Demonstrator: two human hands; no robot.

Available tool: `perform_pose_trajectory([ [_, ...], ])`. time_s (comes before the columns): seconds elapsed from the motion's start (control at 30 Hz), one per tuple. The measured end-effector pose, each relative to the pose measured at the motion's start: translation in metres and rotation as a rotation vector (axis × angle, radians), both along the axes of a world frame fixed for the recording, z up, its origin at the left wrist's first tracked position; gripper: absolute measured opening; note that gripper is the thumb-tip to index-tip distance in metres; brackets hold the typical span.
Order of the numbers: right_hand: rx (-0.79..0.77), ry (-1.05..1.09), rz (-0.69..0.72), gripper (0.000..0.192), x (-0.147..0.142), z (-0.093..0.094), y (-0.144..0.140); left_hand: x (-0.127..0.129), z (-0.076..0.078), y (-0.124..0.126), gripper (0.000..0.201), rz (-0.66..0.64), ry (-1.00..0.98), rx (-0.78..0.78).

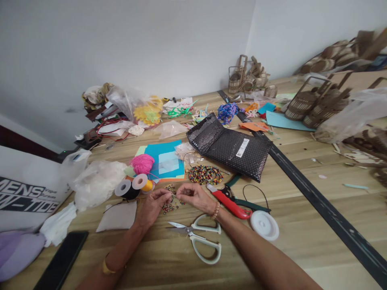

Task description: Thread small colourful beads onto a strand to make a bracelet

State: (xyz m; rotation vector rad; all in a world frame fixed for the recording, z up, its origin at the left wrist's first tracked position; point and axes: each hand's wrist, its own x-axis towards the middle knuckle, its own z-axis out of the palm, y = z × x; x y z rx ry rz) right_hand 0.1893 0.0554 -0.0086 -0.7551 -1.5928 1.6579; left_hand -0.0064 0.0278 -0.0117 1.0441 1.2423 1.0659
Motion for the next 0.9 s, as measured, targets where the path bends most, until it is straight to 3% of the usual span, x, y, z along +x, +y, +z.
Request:
perform_pose_trajectory([
  [0.9,0.0,0.016,-0.022,0.038,-0.001,0.0,-0.001,0.005,0.013,-0.002,0.021,-0.004,0.08,0.0],
])
